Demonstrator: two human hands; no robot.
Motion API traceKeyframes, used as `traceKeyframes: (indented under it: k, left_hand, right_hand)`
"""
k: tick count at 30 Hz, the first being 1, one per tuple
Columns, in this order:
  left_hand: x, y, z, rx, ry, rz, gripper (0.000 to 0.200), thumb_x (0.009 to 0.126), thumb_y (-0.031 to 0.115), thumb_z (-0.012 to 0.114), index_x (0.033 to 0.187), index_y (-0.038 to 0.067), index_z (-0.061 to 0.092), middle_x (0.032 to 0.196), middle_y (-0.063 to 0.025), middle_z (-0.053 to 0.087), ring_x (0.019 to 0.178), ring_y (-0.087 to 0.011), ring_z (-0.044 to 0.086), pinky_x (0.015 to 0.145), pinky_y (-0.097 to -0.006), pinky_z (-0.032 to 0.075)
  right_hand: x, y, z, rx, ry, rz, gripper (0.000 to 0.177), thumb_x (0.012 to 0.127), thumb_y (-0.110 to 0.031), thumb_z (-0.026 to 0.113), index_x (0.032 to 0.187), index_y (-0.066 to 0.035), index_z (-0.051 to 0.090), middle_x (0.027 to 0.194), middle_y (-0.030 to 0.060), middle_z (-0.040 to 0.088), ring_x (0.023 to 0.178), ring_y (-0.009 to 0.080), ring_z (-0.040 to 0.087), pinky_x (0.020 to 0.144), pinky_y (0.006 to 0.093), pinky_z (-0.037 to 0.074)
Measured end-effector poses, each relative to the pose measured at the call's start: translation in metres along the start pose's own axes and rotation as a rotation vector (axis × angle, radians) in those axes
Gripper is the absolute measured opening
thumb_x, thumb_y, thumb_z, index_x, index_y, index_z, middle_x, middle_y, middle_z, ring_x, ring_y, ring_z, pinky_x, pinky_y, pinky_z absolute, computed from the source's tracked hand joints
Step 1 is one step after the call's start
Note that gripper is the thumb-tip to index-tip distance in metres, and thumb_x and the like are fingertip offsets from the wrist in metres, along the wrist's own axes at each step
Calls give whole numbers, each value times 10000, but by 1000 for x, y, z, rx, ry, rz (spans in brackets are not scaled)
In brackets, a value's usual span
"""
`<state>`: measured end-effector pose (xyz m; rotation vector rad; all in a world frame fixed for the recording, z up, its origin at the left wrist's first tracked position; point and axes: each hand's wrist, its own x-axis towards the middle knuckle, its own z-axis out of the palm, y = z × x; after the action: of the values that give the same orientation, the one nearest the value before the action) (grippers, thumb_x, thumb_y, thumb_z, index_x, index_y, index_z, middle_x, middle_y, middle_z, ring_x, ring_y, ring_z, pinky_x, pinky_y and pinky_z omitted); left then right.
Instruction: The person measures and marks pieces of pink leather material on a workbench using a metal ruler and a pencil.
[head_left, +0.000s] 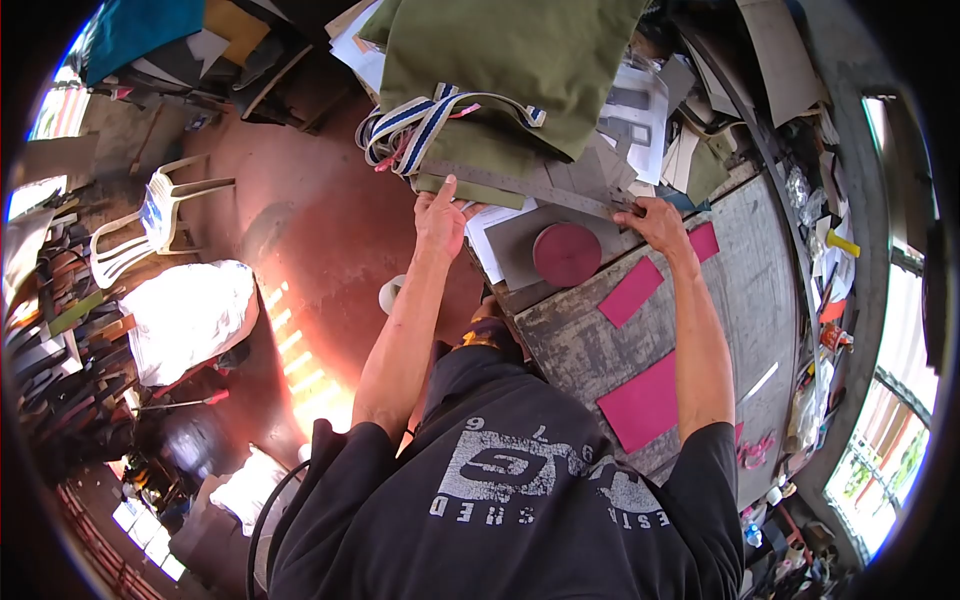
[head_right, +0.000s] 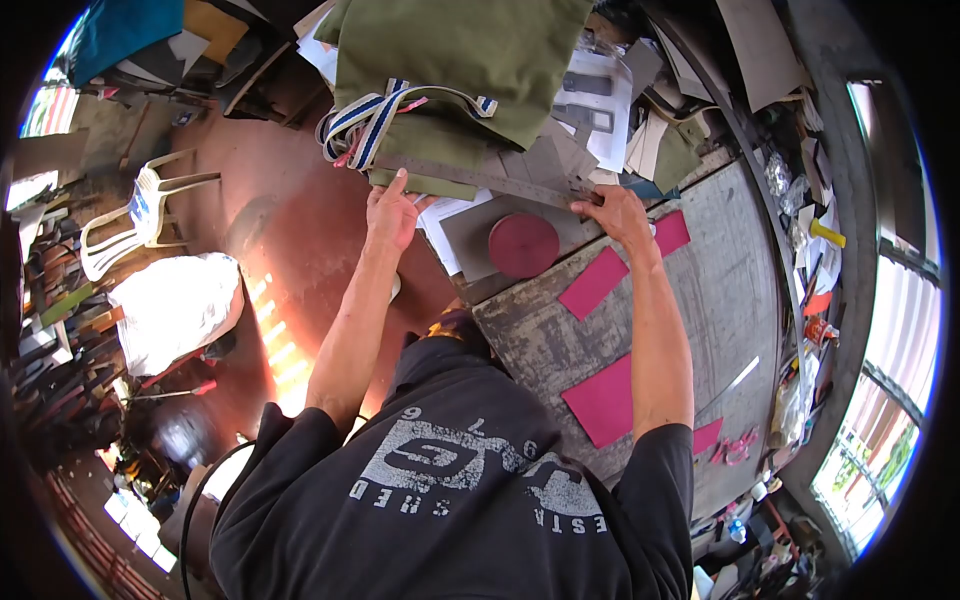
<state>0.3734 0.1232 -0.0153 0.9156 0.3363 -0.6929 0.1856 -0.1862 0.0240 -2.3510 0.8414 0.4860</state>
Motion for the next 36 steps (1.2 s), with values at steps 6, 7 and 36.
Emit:
traceKeyframes:
  k: [6,7,36]
  left_hand:
    - [9,-4,-2,33,96,-27,325,945,30,596,1242,9,465,1278,-171,553,1151,-378,589,893,-590,550]
    - [9,-4,-1,35,100,-25,326,945,29,596,1242,8,464,1280,-173,550,1152,-381,587,895,-595,548]
    - [17,-7,-5,57,114,-66,394,949,35,545,1305,-17,383,1317,-180,479,1177,-379,550,894,-585,549]
  right_hand:
    - [5,9,10,20,-13,22,609,732,-552,770,919,24,702,826,244,676,847,420,650,753,470,480]
    - [6,9,10,18,-25,32,612,730,-554,769,927,22,704,840,244,680,858,422,651,760,471,483]
    - [15,20,28,-70,19,-2,612,745,-615,721,921,-28,702,918,213,711,957,392,666,840,490,495]
